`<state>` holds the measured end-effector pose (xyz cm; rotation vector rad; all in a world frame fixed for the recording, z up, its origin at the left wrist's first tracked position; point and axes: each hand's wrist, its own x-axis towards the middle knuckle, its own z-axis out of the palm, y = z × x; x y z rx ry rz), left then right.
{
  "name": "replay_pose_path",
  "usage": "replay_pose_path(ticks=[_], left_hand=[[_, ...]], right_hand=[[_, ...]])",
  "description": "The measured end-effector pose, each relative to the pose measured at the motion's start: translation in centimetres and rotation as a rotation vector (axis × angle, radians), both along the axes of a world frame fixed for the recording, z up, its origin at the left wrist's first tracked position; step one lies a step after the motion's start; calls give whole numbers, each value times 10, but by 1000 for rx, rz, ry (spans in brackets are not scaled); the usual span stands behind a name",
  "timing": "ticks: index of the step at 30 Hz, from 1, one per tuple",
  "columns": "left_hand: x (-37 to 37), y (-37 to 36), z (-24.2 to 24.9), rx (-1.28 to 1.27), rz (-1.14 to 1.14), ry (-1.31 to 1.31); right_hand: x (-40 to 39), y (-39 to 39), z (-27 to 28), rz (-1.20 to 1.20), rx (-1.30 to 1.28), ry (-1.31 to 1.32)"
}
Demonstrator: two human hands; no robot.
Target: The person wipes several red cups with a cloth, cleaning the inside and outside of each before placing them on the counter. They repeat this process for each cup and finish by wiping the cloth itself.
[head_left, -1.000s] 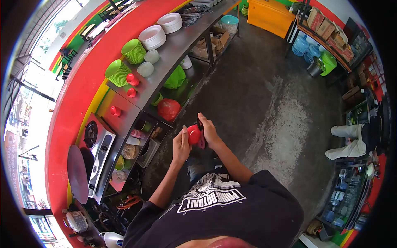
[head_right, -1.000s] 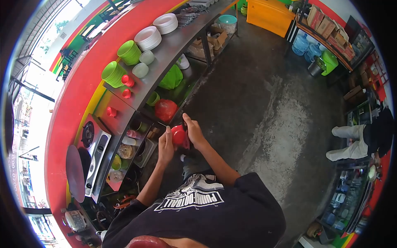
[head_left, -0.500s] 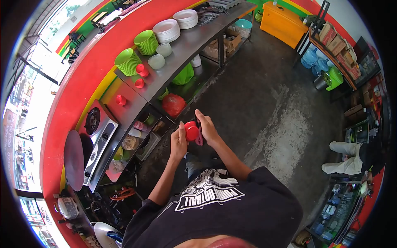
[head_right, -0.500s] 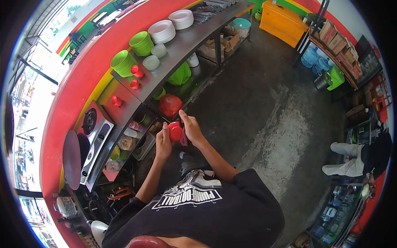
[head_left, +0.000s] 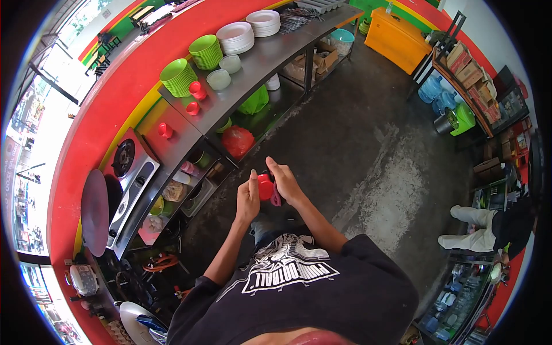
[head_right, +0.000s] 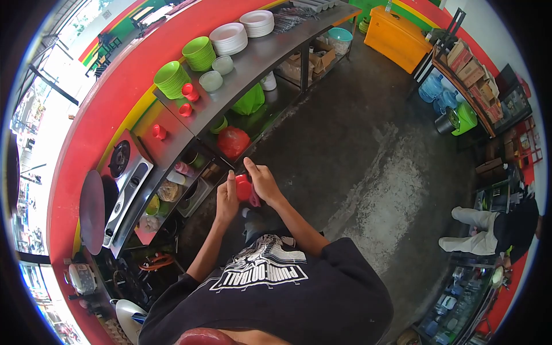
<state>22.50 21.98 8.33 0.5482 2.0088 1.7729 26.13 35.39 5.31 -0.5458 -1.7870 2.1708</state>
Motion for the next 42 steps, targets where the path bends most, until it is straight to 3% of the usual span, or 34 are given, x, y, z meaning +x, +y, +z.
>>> replay_pose_path(ticks=[3,6,9,15,19,21,24,28,30,33,36,42], left_hand=[[-11,-6,5,-157,-174,0],[-17,-8,0,-206,-183,55],[-3,-1,11,-74,-57,-15],[-19,-13,-12,-243,-243,20],[-33,-22,2,-319,-338,-3],[-35,-22,2,-211,-276,-10],[-32,-20,6,-30,-138,-47],[-40,-25,-8,76,-19,56],[-44,-29,-11,124,-20,-35],[-51,-26,-8,160,17,-27],[-60,-23,-5,152,48,39],[-101,-35,-16,91,-57,44]], right_hand=[[8,1,3,88,99,-99],[8,-5,1,-6,87,-66],[9,-6,9,-144,-213,-95],[14,-14,-12,-129,-73,-100],[8,-15,-13,-105,-196,-107],[0,-17,-6,-232,-379,-113],[-10,-10,-15,-523,-657,102],[-11,-13,-7,-493,-661,295],[-15,-26,-2,-430,-509,235],[-19,-36,10,-82,-180,136],[-41,-51,16,-118,257,357],[-82,-49,8,-163,551,334]])
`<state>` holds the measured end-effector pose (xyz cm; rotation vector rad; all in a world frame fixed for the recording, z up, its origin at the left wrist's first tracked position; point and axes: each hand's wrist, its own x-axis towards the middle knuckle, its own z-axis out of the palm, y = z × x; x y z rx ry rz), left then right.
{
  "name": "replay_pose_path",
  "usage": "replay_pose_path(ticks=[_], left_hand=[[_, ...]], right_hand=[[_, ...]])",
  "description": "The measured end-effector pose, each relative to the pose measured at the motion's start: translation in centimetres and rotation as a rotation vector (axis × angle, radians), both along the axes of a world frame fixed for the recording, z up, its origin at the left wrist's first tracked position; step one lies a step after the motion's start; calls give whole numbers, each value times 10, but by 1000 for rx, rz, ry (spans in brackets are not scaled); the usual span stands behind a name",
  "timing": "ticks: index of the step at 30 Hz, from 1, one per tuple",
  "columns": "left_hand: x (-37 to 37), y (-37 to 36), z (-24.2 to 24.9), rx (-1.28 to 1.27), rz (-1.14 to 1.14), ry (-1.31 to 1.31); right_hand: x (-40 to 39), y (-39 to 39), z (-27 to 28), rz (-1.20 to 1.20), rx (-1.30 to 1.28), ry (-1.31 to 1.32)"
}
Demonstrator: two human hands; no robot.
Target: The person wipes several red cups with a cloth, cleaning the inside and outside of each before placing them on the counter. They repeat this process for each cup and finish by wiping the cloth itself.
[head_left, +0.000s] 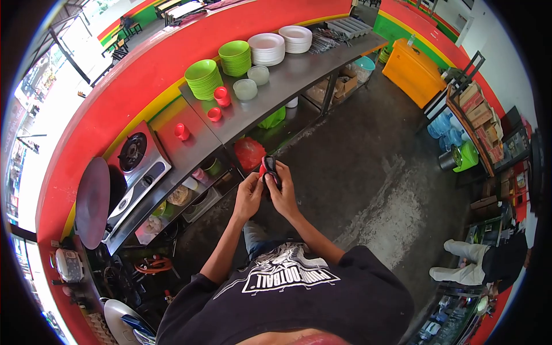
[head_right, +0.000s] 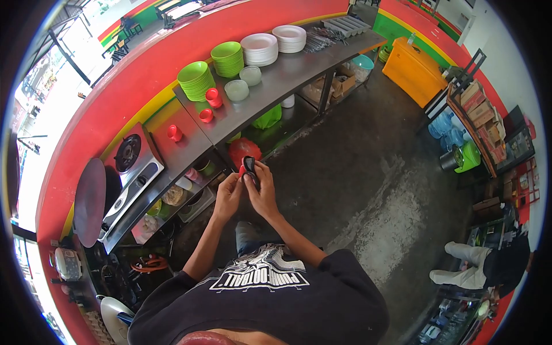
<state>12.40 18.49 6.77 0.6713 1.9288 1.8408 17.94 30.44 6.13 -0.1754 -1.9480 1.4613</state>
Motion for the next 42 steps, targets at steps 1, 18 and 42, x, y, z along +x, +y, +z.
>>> replay_pose_path(ticks=[1,18,42], left_hand=[[-11,-3,-1,-32,-41,26],[-169,-84,8,18,-8,-44],[-368,-4,-90,-104,505,-294]], right_hand=[[-10,-1,-2,-34,9,21],[-195,-39,-26,153,-623,-535],[-434,46,-115,181,75,-596]])
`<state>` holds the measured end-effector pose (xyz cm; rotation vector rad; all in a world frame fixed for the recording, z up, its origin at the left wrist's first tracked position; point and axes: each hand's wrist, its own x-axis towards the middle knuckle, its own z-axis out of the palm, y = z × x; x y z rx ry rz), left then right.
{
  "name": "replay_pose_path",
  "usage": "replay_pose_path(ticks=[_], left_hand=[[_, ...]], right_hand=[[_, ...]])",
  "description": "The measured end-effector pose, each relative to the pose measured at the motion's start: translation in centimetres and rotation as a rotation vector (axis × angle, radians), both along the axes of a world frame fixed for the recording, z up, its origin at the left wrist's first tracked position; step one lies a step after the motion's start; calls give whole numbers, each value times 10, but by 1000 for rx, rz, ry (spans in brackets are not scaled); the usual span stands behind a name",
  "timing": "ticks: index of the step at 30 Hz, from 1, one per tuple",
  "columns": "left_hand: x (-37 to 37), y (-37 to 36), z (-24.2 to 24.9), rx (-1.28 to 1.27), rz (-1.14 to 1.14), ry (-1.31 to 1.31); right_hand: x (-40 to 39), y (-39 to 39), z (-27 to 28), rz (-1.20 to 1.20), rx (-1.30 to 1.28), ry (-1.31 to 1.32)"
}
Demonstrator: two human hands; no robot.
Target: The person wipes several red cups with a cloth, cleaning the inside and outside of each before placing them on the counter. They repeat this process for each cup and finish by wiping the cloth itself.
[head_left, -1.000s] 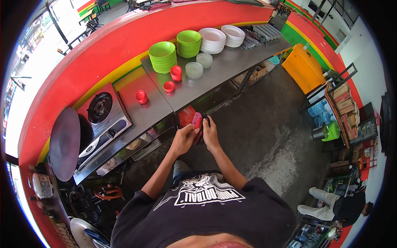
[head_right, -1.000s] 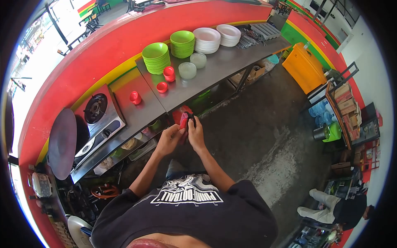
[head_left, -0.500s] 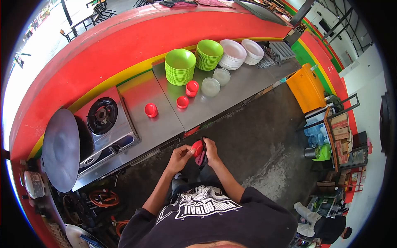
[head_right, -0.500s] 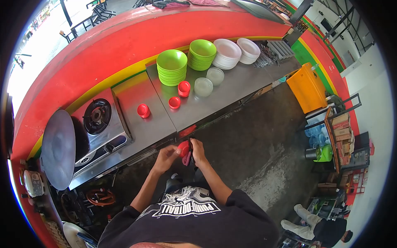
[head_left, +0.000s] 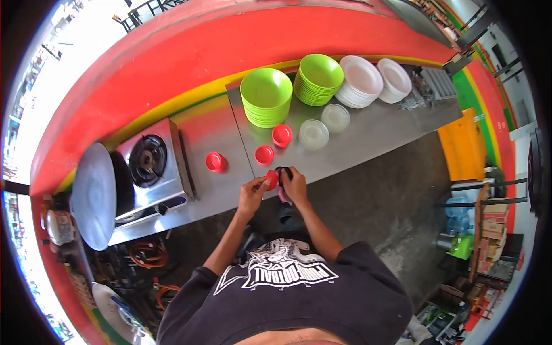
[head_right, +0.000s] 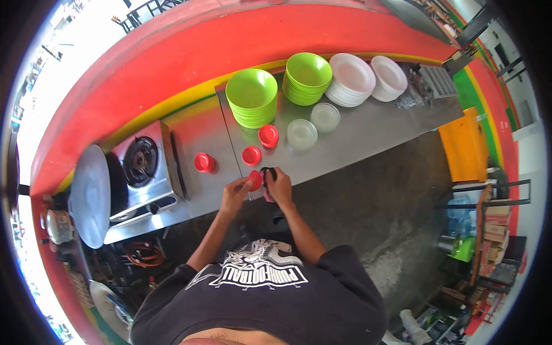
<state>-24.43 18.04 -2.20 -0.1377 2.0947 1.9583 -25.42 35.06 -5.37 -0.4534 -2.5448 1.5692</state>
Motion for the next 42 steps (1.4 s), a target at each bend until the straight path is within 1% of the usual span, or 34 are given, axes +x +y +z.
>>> replay_pose_path(ticks=[2,3,6,7,9,11,14,17,20,23,26,29,32,35,38,39,42], left_hand=[[-23,14,-7,-113,56,108],[-36,17,-21,-307,52,304],[-61,28,-21,-629,30,424],[-65,36,-15,-836,9,502],[-73,43,-26,-937,-12,501],[-76,53,-39,-1020,-24,471],[-74,61,-55,-1056,-67,466],[-75,65,-60,-1055,-6,429],[-79,62,-67,-1077,-4,419],[-82,60,-64,-1060,-49,415],[-73,53,-46,-1046,8,449],[-58,21,-44,-1132,244,437],[-59,-31,-52,-1202,424,380],[-71,-72,-67,-1185,336,412],[-73,-100,-92,-1176,140,410],[-75,-96,-91,-1128,202,497],[-72,-99,-87,-1179,182,475]], right_hand=[[-25,18,-36,-19,101,-25],[-35,24,-49,-13,140,-8],[-52,33,-72,25,259,23],[-54,35,-73,46,298,27],[-55,33,-80,60,343,46],[-55,35,-81,77,310,107],[-55,41,-89,100,292,197],[-57,43,-94,112,280,231],[-60,45,-91,126,267,240],[-59,43,-96,126,274,255],[-60,43,-100,123,283,287],[-58,43,-98,127,299,290],[-57,42,-99,117,330,313],[-57,40,-99,97,349,342],[-52,35,-101,75,371,348],[-52,34,-103,66,382,359],[-48,36,-106,48,419,340]])
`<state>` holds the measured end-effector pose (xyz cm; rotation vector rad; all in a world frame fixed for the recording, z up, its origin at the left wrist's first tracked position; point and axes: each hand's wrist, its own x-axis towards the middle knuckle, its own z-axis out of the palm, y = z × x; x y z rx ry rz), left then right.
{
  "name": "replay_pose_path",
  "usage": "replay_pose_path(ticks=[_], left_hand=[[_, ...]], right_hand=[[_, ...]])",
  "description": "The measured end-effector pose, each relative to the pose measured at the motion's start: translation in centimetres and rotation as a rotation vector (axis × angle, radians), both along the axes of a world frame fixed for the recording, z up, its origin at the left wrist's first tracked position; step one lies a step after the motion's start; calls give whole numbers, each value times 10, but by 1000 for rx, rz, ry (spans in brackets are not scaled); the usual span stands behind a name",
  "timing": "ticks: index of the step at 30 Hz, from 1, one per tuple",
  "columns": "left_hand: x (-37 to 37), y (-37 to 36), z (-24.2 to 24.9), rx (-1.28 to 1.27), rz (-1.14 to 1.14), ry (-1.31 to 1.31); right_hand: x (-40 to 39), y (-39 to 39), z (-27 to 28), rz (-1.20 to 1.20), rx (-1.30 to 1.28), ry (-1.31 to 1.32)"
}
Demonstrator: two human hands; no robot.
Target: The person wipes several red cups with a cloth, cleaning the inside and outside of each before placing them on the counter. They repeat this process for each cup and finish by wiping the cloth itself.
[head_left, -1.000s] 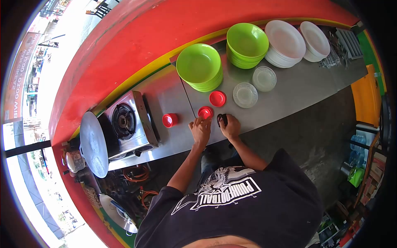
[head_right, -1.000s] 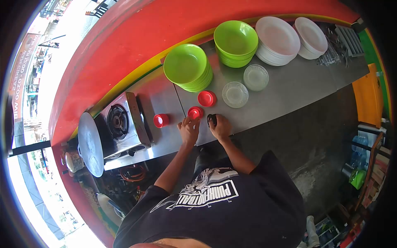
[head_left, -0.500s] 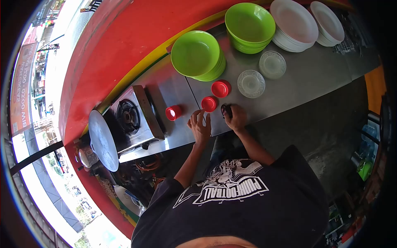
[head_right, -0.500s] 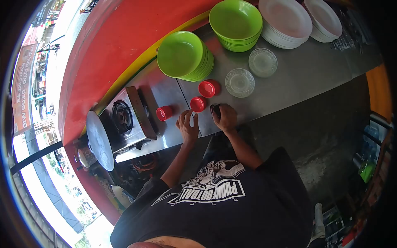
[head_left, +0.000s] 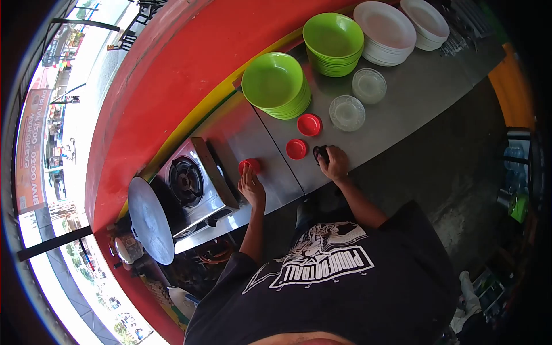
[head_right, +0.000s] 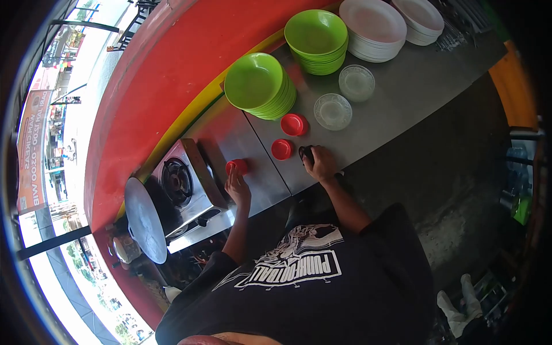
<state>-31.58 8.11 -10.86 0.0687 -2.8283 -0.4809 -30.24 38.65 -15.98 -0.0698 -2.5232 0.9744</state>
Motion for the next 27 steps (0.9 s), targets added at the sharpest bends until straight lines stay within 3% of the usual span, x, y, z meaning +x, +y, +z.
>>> replay_pose_path(ticks=[5,6,8,9,12,15,19,22,24,27], left_hand=[[-1,-24,3,154,-91,69],[1,-31,6,183,-88,46],[-4,-35,9,307,-119,245],[-4,-39,12,360,-133,338],[10,-37,47,647,-62,152],[28,-29,76,880,-193,-69],[61,0,80,1006,-386,-152],[84,12,84,1076,-420,-261],[87,7,97,1040,-476,-300],[100,4,121,1190,-441,-191]], right_hand=[[-2,-13,16,-176,-56,-15],[-2,-15,13,-263,-119,-1],[0,-21,8,-437,-261,27],[3,-25,17,-545,-478,-42],[23,-37,24,-678,-720,78],[63,-86,76,-480,-832,78],[94,-165,139,-181,-1041,-116],[102,-195,142,-202,-972,-69],[106,-197,146,-281,-1126,-68],[104,-197,151,-335,-1290,-115]])
